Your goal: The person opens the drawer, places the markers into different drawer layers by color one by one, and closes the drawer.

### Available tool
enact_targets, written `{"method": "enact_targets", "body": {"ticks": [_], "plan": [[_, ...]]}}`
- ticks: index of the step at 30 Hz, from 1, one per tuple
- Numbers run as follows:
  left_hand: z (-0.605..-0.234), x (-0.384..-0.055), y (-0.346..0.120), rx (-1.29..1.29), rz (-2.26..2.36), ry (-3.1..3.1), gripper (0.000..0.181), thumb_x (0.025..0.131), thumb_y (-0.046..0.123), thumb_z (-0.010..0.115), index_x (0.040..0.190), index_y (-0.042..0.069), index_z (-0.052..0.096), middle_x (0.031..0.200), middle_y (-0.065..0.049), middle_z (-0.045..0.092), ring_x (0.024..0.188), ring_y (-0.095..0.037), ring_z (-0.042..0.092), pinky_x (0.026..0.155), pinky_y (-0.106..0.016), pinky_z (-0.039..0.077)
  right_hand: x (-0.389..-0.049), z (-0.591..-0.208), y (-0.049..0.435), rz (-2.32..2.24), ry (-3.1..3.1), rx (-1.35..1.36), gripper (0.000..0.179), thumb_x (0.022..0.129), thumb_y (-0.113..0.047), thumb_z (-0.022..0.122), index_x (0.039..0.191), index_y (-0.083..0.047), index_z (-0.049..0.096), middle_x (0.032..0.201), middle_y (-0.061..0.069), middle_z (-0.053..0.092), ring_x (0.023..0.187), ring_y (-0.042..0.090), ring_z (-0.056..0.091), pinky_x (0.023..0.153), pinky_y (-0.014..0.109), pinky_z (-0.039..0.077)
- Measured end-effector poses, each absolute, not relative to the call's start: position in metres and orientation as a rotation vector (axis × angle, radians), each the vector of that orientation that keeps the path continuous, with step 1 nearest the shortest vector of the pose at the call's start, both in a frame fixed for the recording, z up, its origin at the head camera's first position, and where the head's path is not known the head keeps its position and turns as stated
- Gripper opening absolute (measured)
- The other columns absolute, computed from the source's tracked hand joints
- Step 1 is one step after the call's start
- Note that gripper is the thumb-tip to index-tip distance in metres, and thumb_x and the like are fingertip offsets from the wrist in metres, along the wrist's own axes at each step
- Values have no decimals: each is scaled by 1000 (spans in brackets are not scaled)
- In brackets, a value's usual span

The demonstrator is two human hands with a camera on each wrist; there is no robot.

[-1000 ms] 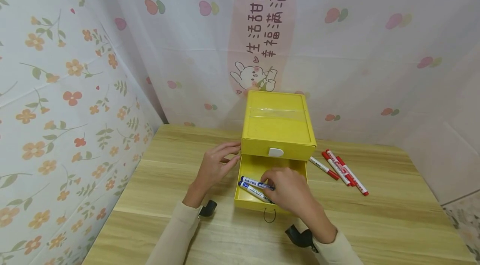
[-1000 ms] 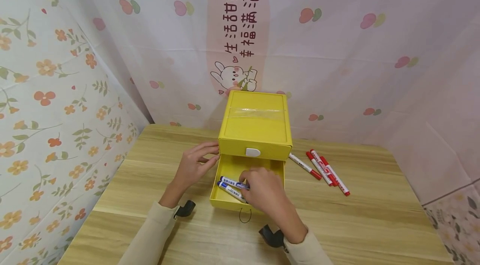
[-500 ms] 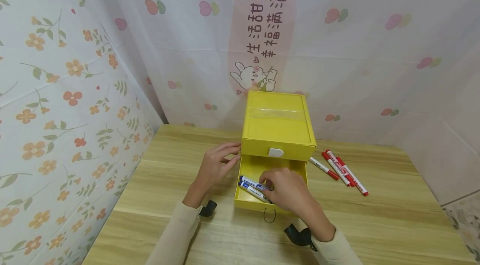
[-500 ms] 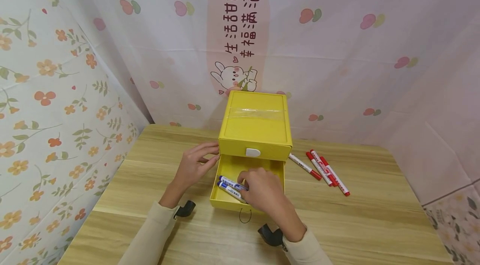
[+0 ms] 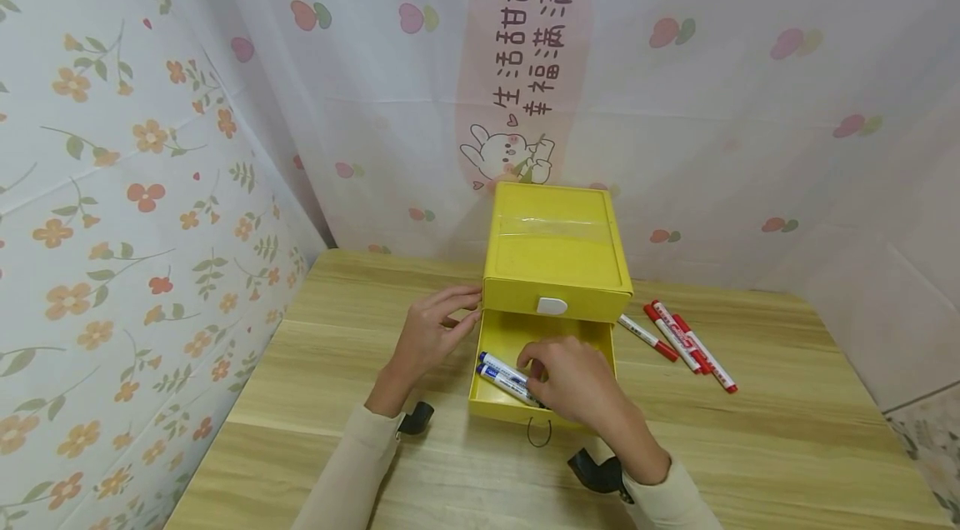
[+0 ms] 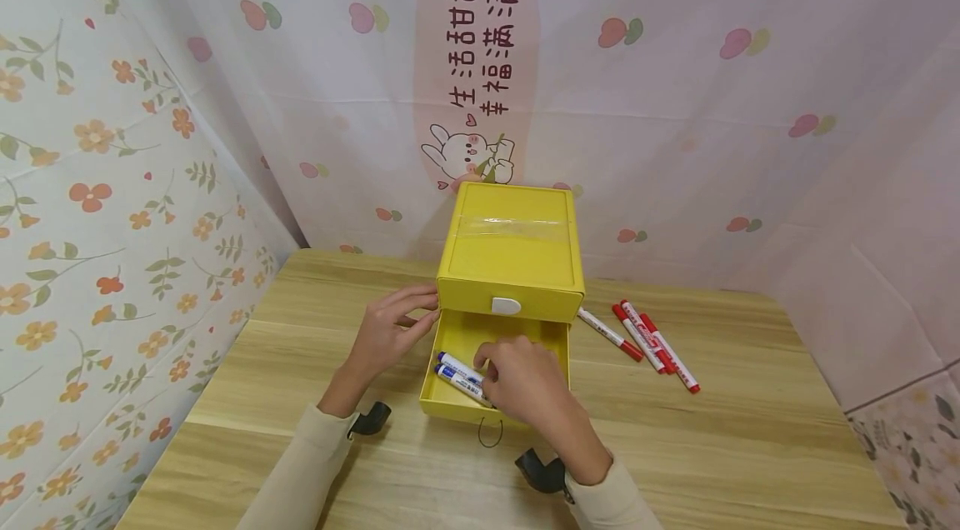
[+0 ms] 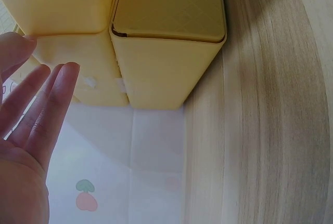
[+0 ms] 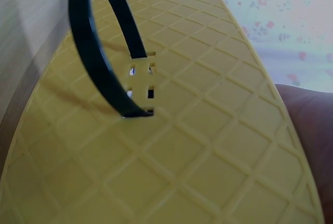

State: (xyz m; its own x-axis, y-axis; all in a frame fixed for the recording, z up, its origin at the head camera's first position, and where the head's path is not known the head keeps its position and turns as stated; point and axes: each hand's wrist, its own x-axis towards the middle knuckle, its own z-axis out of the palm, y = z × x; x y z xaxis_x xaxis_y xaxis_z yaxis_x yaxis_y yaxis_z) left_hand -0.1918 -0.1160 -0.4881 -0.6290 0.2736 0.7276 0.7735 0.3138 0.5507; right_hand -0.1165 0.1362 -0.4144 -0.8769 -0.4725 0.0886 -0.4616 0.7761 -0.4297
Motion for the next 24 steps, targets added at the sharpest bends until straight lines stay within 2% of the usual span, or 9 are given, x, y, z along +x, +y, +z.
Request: {"method": "enact_targets", "body": {"ticks": [4,14,20,24], "plan": [[-487,-192,-116,-913,-1281,-2084,23,91,-7,86,113,-3,84,124,-16,79,98,-32,82,65,-19,63,-115,-413,137,-741,2955,-749,15,88,-4,86,99,-14,84,76,-13,70,62,2,56,51,26,48],[-487,-192,-115,-905,-1267,-2091,20,92,-7,85,111,-3,84,124,-17,79,97,-31,82,65,-19,63,-107,-406,152,-833,3096,-734,9,91,-12,86,98,-16,82,91,-11,74,74,7,65,61,25,53],[-489,-193,-115,-919,-1254,-2071,21,91,-8,86,111,-3,83,123,-17,79,97,-32,82,65,-19,63,-94,-398,165,-871,3175,-726,13,90,-14,89,100,-19,83,95,-13,75,76,6,64,62,25,51],[-489,-193,-115,-928,-1251,-2064,22,90,-8,87,111,-3,83,124,-17,79,98,-33,82,65,-19,63,-87,-399,176,-966,3204,-864,21,87,-12,91,103,-22,81,99,-15,74,79,7,64,61,25,52]]}}
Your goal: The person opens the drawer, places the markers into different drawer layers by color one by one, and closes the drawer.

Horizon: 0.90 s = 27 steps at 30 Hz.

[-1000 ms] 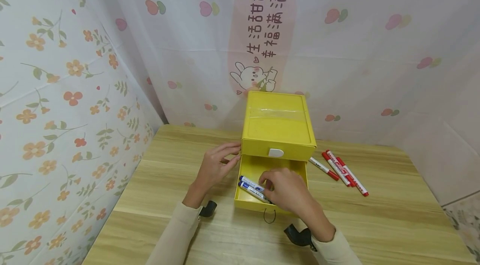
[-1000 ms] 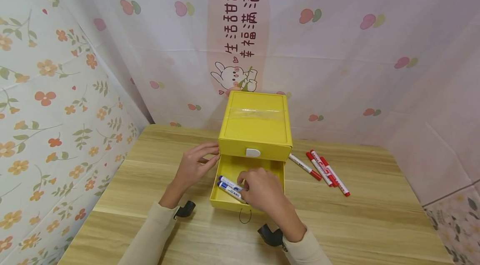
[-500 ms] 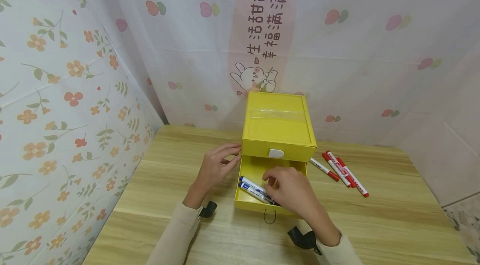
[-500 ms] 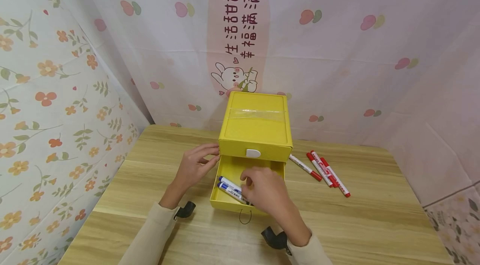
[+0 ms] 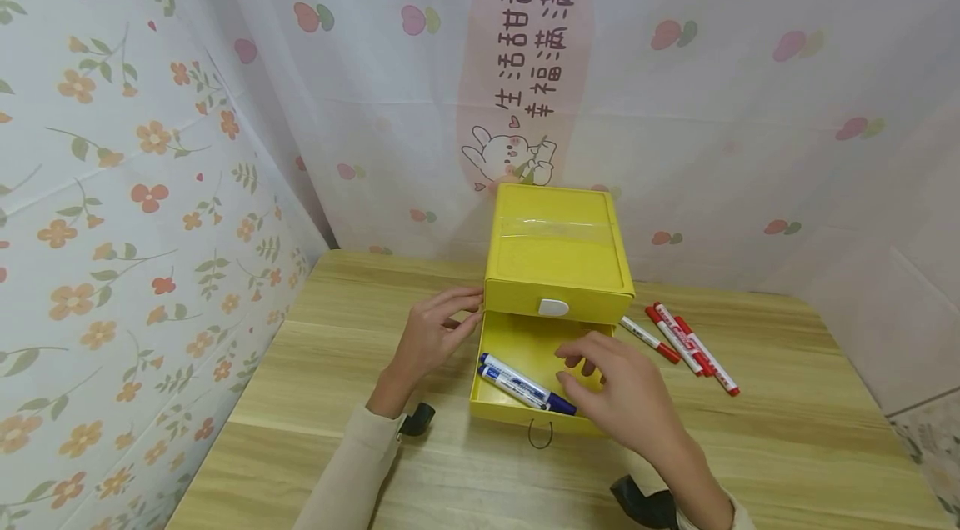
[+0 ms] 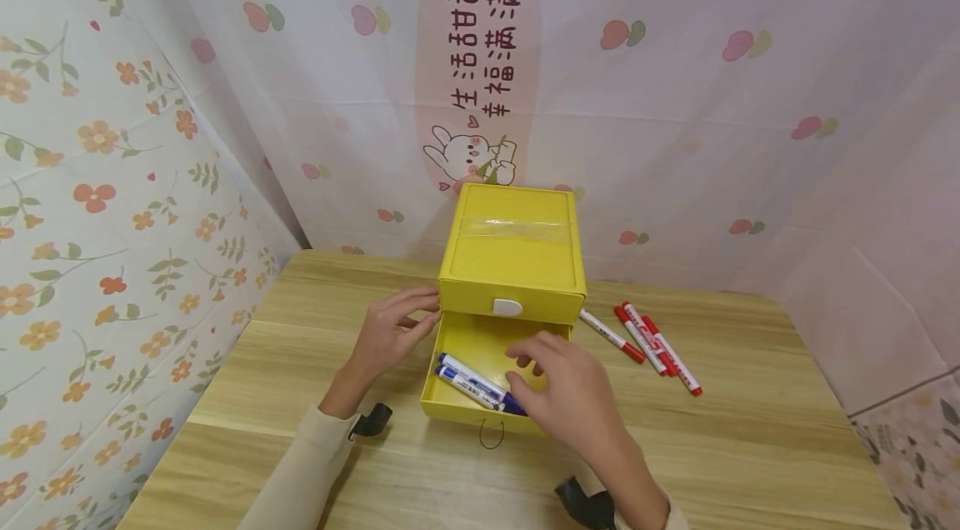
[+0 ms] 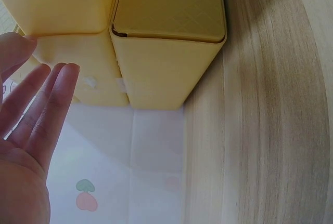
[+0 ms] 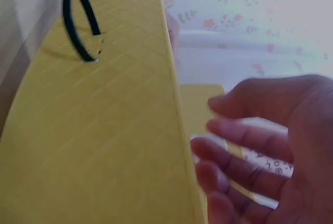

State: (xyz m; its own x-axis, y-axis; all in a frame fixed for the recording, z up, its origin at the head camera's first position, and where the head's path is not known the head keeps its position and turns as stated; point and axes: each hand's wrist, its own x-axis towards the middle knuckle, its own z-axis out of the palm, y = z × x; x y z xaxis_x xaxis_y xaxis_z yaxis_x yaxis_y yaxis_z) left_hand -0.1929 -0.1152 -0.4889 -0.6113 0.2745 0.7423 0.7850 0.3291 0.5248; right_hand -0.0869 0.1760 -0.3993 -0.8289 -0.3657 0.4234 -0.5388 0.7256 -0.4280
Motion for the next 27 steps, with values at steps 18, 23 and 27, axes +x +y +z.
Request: {"method": "enact_targets", "body": {"ticks": [18,23,27], "plan": [[-488,-194,-115,-938,-1249,-2052,24,90,-10,86,112,-4,83,123,-18,79,96,-32,82,67,-21,64,-58,-435,198,707,-2087,1195,32,111,-40,65,106,-14,82,101,-2,71,81,13,64,67,18,54],[-488,-193,-115,-928,-1258,-2069,24,91,-8,86,114,-4,83,123,-17,79,95,-30,82,68,-21,64,-51,-444,193,617,-2082,1249,31,114,-37,62,106,-15,81,98,-5,70,76,9,62,62,15,54],[-488,-192,-114,-922,-1260,-2077,24,90,-8,86,114,-4,83,123,-17,79,94,-30,82,68,-21,64,-46,-451,191,521,-2184,1237,36,116,-38,55,106,-17,82,96,-7,71,74,8,62,61,17,56]]}}
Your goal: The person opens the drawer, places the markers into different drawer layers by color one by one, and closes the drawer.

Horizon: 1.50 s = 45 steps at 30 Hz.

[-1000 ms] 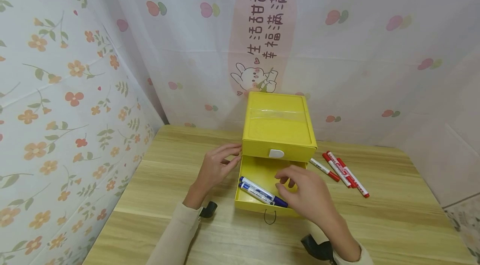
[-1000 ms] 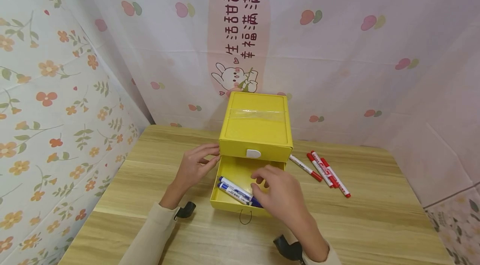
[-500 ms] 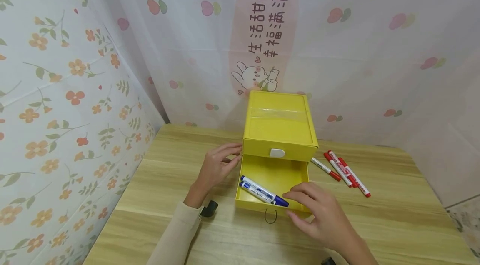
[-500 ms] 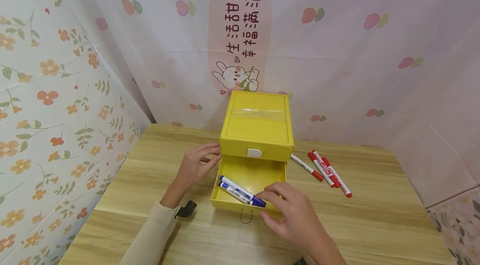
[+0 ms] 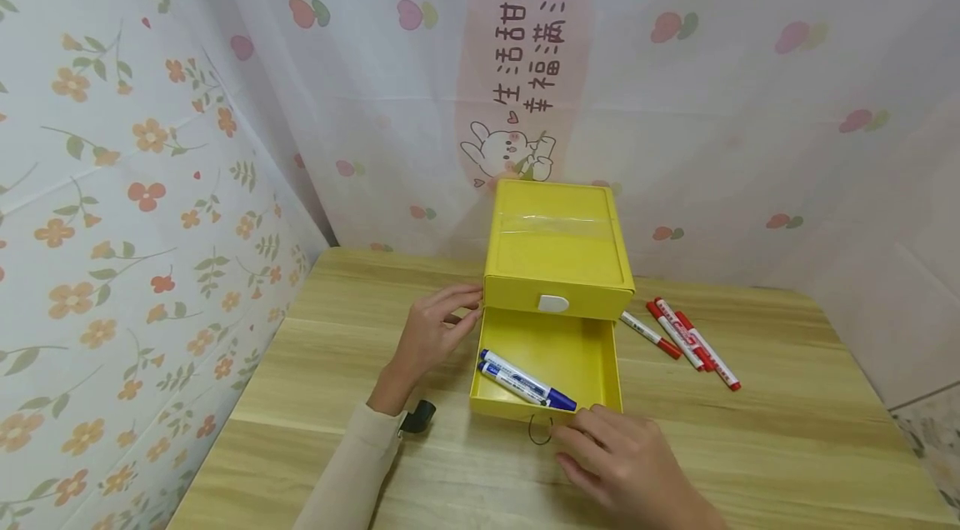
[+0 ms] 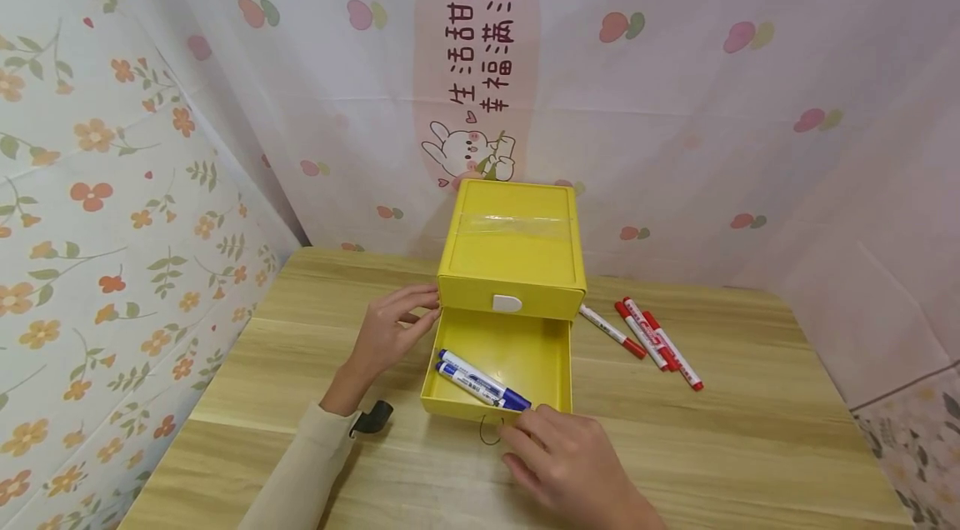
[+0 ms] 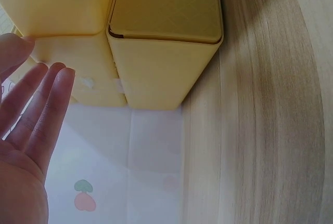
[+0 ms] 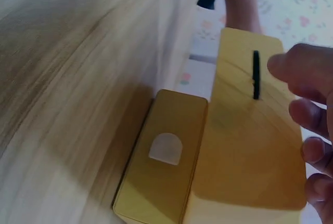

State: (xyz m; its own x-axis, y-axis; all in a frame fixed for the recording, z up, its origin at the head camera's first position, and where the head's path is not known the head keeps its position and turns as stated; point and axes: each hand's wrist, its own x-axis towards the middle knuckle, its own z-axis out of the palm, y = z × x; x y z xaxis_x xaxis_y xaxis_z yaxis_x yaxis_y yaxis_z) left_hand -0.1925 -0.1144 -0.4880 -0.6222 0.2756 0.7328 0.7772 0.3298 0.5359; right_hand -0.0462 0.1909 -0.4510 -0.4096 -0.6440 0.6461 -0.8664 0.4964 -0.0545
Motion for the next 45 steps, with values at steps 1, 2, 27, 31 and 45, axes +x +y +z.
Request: {"method": "enact_targets", "body": {"ticks": [1,2,27,31,45], "plan": [[-488,-192,-114,-922,-1260,-2076,24,90,-8,86,114,-4,83,123,-17,79,94,-30,82,68,-21,64,-45,-452,190,492,-2204,1230,38,117,-38,54,105,-17,83,96,-8,71,74,9,62,61,18,57],[-488,-192,-114,-923,-1258,-2076,24,90,-8,86,114,-4,83,123,-17,79,94,-30,82,68,-21,64,-45,-454,189,467,-2219,1224,40,117,-38,52,105,-17,83,95,-7,72,73,9,62,61,18,58],[-491,-194,-115,-929,-1265,-2073,24,91,-8,86,114,-3,83,122,-17,79,95,-31,82,68,-20,64,-40,-472,173,236,-2268,1177,60,124,-27,29,109,-15,85,98,1,76,80,18,74,68,32,66],[-491,-194,-115,-934,-1261,-2061,25,90,-9,86,114,-3,83,123,-17,79,94,-31,82,67,-20,64,-42,-473,174,228,-2254,1175,57,124,-27,32,107,-15,85,102,3,73,81,19,70,68,30,66],[-491,-197,-114,-932,-1161,-2042,26,88,-7,88,113,-4,83,121,-17,80,105,-33,81,87,-39,67,-56,-475,171,271,-2193,1136,48,122,-18,40,104,-11,85,106,7,71,83,23,67,69,34,65]]}}
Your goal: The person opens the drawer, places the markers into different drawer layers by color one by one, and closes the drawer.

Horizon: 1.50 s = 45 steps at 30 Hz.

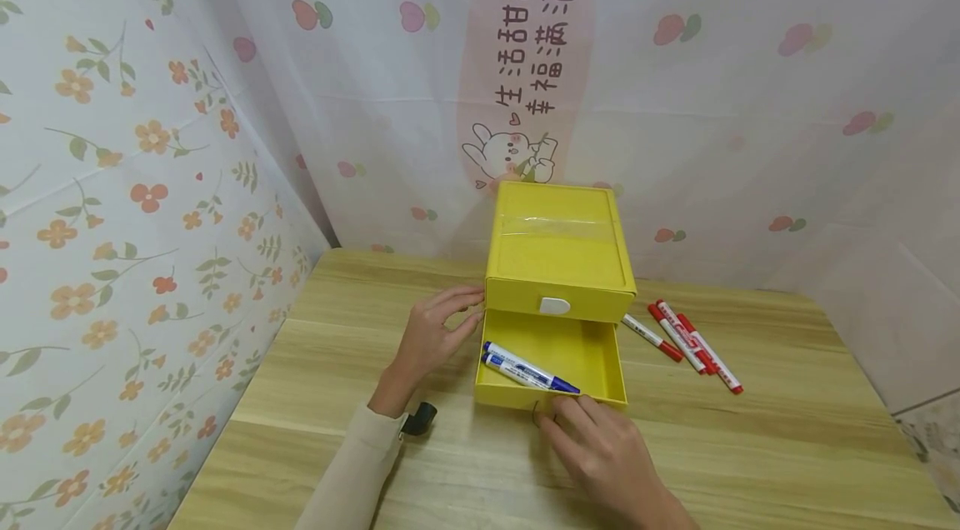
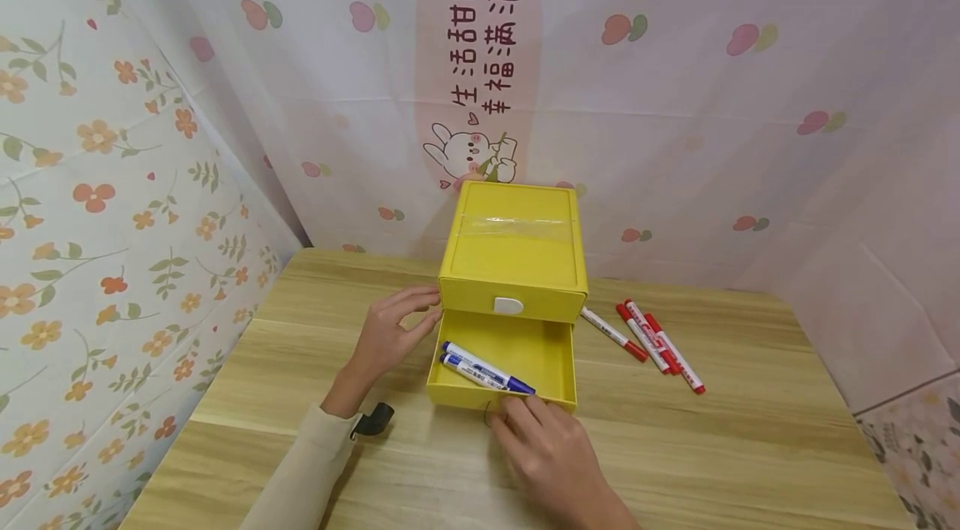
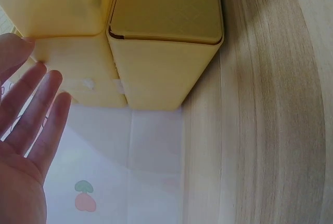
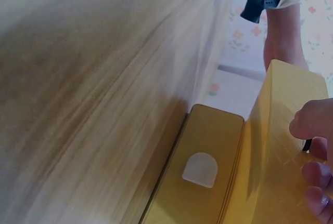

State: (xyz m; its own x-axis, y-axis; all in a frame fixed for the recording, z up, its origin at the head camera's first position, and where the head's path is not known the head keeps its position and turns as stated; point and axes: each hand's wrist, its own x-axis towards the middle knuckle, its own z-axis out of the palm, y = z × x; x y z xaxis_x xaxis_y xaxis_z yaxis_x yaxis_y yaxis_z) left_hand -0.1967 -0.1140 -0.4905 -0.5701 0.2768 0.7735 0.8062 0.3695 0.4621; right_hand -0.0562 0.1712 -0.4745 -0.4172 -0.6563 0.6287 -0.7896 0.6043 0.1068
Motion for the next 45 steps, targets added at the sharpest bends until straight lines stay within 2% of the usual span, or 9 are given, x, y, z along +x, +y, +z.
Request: {"method": "enact_targets", "body": {"ticks": [3,8,16,28,31,35,40,45], "plan": [[-491,-197,-114,-937,-1132,-2037,29,87,-7,89,115,-4,82,122,-16,80,108,-34,80,93,-42,65,-61,-475,171,276,-2181,1134,49,122,-19,41,103,-11,85,106,7,72,83,23,68,70,35,66],[-490,-196,-116,-941,-1074,-2064,30,88,-4,90,117,-3,82,123,-15,80,110,-31,79,97,-39,64,-69,-475,170,306,-2142,1127,47,121,-20,44,100,-10,85,105,7,73,82,23,69,71,36,67],[-487,-196,-117,-982,-853,-2055,36,86,-2,93,120,-3,82,124,-17,79,109,-31,78,93,-41,66,-79,-475,170,320,-2156,1097,47,121,-20,45,98,-11,84,105,6,73,82,23,69,68,36,66],[-484,-194,-121,-1015,-740,-2042,31,89,2,91,118,-1,81,132,-18,76,116,-33,75,99,-47,63,-94,-475,176,337,-2202,1110,49,121,-27,42,103,-11,85,106,6,72,82,22,70,64,33,64],[-487,-194,-121,-1023,-802,-2041,33,88,0,90,120,-2,80,133,-19,75,118,-34,75,99,-47,64,-96,-474,177,349,-2203,1101,47,120,-28,43,103,-11,84,106,5,72,82,21,71,62,33,64],[-489,-189,-121,-998,-1020,-2081,40,91,-1,87,130,-3,76,136,-18,74,121,-34,74,99,-45,64,-100,-473,178,353,-2194,1092,47,120,-28,43,105,-10,83,107,5,73,81,21,73,60,33,63],[-490,-178,-120,-920,-1449,-2117,41,98,-4,80,138,-3,72,137,-17,73,117,-37,75,92,-48,66,-105,-472,179,356,-2191,1090,45,120,-27,44,105,-9,83,106,6,73,83,22,75,63,36,65],[-490,-171,-121,-845,-1658,-2167,37,103,-2,75,141,1,72,138,-16,73,112,-36,78,86,-42,67,-111,-470,179,351,-2188,1087,46,120,-27,43,106,-9,83,105,7,74,82,23,75,64,37,66]]}}
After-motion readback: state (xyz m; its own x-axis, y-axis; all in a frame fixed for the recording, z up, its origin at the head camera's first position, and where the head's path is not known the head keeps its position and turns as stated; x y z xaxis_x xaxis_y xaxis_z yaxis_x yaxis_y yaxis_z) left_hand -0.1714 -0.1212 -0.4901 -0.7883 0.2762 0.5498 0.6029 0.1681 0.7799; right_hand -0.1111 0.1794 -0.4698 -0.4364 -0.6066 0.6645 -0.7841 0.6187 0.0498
